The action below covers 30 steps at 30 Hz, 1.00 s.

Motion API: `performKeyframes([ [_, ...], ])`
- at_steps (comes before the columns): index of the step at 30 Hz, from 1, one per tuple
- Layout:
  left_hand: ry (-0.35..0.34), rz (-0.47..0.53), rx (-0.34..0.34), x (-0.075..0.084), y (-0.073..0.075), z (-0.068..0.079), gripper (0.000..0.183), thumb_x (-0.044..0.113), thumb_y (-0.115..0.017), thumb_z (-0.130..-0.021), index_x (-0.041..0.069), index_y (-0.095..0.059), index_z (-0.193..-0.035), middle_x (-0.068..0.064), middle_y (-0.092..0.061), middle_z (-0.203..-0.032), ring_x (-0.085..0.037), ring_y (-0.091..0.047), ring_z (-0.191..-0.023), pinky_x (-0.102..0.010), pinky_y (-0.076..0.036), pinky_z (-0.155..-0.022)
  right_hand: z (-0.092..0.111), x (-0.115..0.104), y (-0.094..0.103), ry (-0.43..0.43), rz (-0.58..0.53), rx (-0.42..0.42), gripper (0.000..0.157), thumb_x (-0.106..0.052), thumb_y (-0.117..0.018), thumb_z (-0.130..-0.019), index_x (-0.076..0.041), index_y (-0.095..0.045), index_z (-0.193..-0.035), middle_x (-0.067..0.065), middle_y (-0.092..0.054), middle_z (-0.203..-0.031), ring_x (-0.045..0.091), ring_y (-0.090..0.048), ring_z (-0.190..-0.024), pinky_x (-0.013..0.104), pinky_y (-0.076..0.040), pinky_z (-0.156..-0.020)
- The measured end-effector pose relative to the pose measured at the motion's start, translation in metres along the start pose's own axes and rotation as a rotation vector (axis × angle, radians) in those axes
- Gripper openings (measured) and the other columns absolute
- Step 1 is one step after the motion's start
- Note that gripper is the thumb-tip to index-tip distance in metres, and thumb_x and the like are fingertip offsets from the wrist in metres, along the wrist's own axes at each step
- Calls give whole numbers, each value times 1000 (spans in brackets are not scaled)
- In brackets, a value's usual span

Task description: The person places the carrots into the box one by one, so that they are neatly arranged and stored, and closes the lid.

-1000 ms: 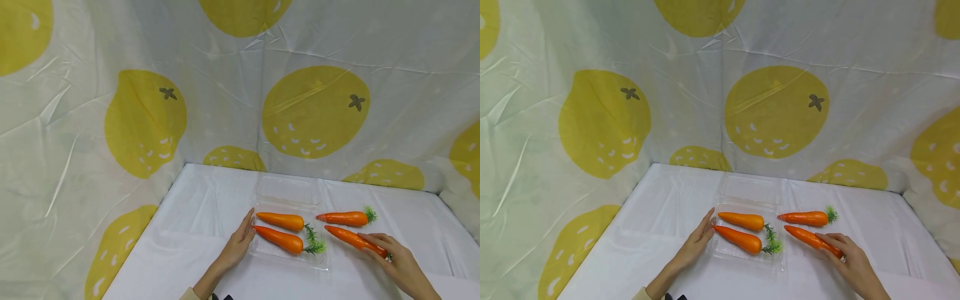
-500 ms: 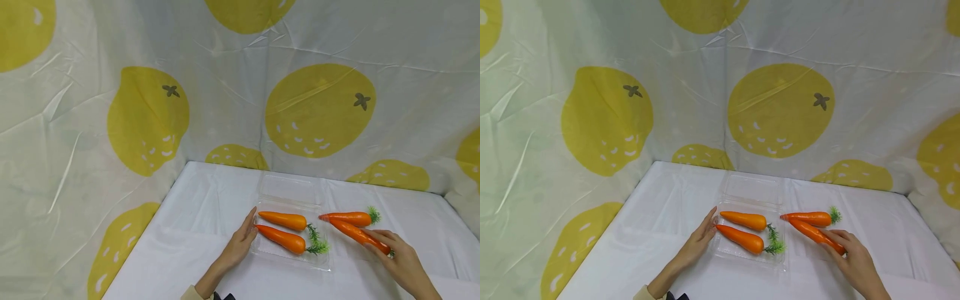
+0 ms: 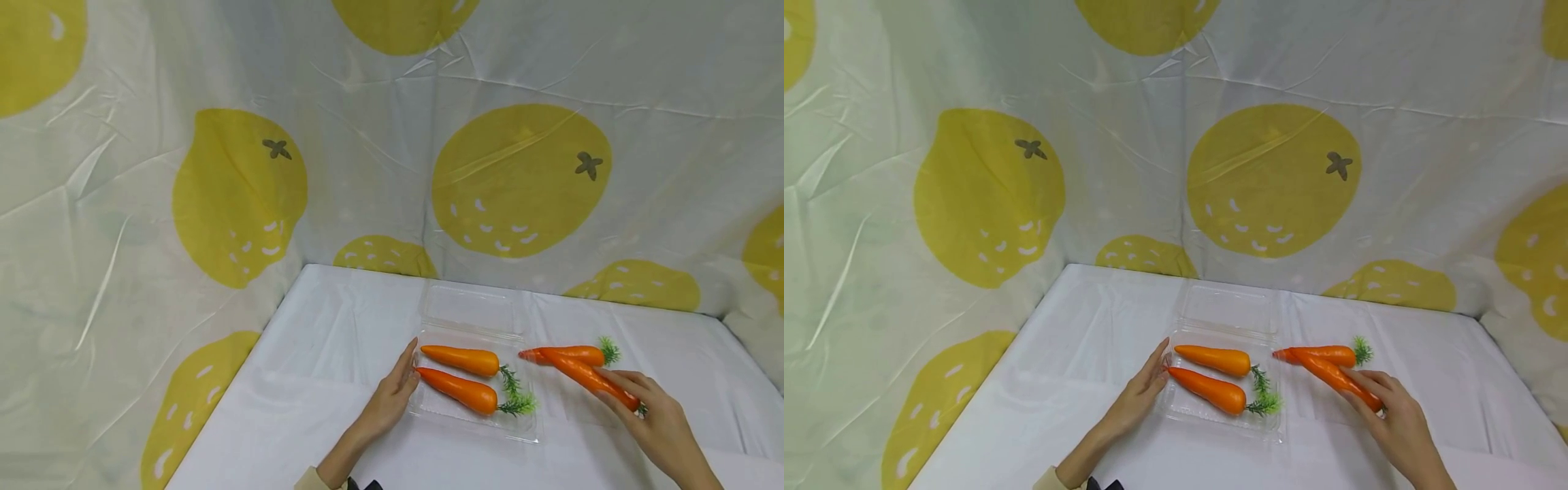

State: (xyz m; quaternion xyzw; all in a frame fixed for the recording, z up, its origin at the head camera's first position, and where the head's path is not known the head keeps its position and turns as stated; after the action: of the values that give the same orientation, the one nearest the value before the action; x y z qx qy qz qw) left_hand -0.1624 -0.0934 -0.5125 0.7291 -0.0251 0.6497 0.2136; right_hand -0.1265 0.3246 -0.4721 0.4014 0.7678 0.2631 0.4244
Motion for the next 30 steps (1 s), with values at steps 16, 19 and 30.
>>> performKeyframes([
  [16,-3,-9,3,1,0,1,62,17,-39,-113,23,-12,-168,-12,-18,-173,-35,-23,-158,-56,-24,-127,-9,-29,-7,76,-98,-64,46,-5,-85,-82,-20,-76,-125,-5,-66,-111,-16,-47,-97,-2,-42,-75],
  [19,-9,-7,1,0,0,0,62,16,-39,-112,23,-12,-168,-11,-17,-173,-35,-23,-158,-55,-23,-127,-9,-32,-10,64,-92,-94,45,-9,-84,-84,-20,-76,-127,-3,-67,-112,-11,-49,-94,0,-43,-71],
  [30,-14,-5,-3,-1,0,0,63,15,-40,-112,20,-12,-168,-10,-17,-173,-34,-22,-159,-54,-22,-127,-10,-33,-17,124,-110,-72,47,-3,-86,-79,-18,-77,-123,3,-70,-111,-9,-51,-95,2,-41,-69],
])
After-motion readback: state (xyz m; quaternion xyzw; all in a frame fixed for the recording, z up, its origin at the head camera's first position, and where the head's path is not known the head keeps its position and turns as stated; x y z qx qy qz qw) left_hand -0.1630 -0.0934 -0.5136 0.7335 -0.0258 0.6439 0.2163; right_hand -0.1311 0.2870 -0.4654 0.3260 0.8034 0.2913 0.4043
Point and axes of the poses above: each hand's wrist, its own z-axis away from the middle knuckle, its own y-axis out of the back of the hand, x = y × z, the point moved 1 cm from there along -z, towards the middle knuckle
